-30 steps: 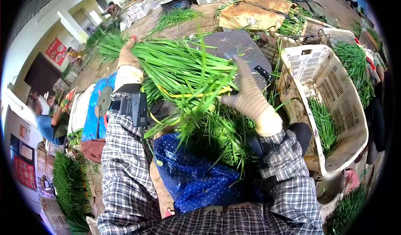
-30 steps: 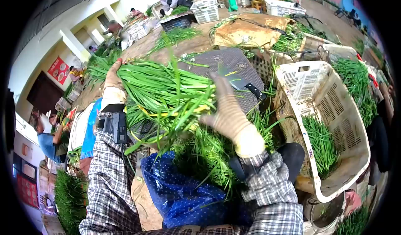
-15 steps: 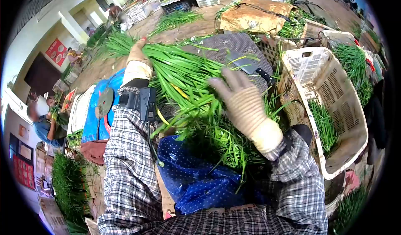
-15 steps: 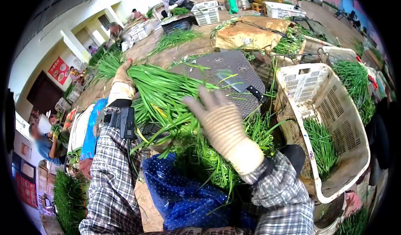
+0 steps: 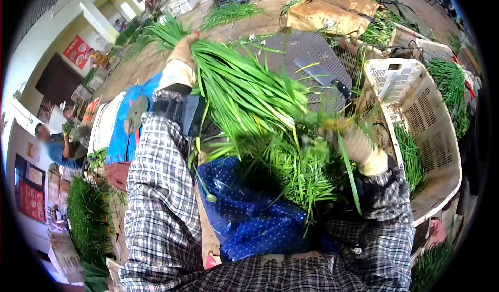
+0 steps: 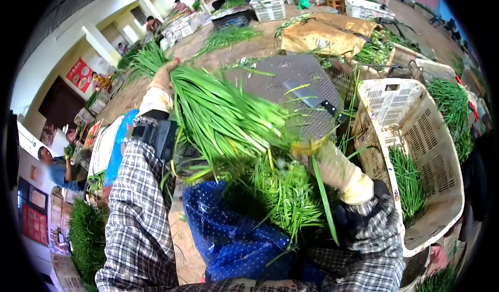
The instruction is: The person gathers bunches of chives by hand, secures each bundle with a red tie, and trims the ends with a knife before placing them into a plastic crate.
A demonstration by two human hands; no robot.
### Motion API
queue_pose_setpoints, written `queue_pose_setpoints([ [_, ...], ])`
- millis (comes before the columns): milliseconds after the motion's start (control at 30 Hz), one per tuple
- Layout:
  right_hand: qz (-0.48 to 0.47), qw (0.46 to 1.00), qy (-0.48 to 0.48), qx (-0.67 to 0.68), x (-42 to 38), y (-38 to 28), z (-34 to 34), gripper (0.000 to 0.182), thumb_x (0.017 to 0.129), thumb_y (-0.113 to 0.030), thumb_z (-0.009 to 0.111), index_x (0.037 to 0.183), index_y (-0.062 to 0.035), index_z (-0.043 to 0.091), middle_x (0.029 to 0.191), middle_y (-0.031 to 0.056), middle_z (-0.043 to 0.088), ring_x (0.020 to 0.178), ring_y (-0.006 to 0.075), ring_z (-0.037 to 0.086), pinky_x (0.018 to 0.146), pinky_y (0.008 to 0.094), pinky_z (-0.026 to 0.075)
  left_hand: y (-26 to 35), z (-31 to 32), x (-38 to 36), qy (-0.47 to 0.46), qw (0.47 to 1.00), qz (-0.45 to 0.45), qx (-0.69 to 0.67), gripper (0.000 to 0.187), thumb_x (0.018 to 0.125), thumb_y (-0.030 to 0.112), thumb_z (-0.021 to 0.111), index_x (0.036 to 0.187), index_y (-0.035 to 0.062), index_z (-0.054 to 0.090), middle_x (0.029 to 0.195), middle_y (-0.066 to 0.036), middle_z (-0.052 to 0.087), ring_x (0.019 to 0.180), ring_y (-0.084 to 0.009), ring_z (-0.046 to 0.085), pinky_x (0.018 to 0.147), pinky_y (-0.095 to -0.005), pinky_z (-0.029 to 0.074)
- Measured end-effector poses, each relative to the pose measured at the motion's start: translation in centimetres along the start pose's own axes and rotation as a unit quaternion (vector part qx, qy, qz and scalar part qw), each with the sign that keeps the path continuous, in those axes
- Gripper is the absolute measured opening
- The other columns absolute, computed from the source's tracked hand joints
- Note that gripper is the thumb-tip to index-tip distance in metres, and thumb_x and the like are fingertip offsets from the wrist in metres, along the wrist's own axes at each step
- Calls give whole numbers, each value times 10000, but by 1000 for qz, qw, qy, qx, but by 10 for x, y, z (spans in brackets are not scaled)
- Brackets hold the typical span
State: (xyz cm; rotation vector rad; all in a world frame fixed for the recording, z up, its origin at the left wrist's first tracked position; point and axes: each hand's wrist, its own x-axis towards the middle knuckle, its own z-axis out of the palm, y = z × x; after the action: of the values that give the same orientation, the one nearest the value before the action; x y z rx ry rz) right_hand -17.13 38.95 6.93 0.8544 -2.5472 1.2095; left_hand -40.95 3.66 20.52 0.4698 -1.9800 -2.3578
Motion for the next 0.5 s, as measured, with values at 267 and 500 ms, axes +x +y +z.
queue_pose_setpoints([
  [267, 58, 867, -143, -474, 30, -83, 58, 606, 828, -197, 642, 1361, -56, 391, 1103, 145, 599, 985, 228, 610, 804, 329, 514, 5, -18, 5, 56, 998, -37, 22, 277, 873, 341, 658, 795, 78, 622, 637, -63, 617, 450, -268, 514, 453, -404, 457],
  [500, 77, 960, -151, -221, 49, -50, 85, 236, 868, -124, 563, 1092, -52, 568, 798, 82, 641, 707, 253, 642, 549, 356, 522, -5, -13, 26, 31, 995, -7, -99, 439, 833, 461, 674, 942, 43, 597, 631, -73, 522, 512, -225, 421, 515, -399, 392],
])
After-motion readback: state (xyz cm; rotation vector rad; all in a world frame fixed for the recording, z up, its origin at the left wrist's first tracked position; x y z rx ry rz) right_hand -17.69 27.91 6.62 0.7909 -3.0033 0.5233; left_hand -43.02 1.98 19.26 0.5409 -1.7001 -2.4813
